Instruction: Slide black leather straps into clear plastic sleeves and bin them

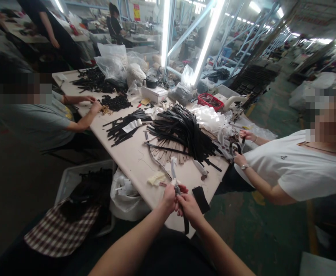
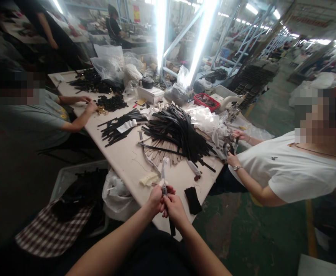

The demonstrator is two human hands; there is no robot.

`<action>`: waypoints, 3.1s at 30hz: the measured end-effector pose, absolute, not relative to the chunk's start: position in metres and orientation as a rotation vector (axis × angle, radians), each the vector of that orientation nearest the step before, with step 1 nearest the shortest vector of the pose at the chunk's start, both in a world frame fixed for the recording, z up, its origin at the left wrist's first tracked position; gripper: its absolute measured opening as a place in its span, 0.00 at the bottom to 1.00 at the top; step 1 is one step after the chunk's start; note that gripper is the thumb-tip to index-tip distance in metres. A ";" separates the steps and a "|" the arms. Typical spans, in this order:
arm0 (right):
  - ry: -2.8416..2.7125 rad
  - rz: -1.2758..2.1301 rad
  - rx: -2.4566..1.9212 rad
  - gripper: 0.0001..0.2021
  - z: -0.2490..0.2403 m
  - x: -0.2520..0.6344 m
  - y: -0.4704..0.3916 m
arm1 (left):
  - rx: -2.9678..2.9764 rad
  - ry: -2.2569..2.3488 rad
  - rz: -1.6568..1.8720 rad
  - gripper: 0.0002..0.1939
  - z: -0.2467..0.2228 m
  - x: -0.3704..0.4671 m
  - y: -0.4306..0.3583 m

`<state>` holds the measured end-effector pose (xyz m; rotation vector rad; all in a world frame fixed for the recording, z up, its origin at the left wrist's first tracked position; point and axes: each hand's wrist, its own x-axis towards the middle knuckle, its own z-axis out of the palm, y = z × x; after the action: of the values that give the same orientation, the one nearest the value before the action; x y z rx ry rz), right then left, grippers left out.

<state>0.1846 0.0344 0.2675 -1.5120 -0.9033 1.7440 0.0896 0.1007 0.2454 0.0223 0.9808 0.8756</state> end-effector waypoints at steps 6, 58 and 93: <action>-0.922 1.849 -1.502 0.26 0.276 0.187 0.032 | 0.147 1.041 1.179 0.14 0.252 0.085 0.082; -1.121 1.651 -1.847 0.23 0.240 0.174 0.034 | 0.023 1.173 0.905 0.09 0.210 0.097 0.040; -1.408 1.379 -1.353 0.30 0.291 0.182 0.175 | 0.685 0.820 1.152 0.16 0.248 0.018 0.201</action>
<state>0.1819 0.1752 0.2906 -1.3529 -1.4078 1.3794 0.0185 0.2015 0.2479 0.6852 0.8200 1.1516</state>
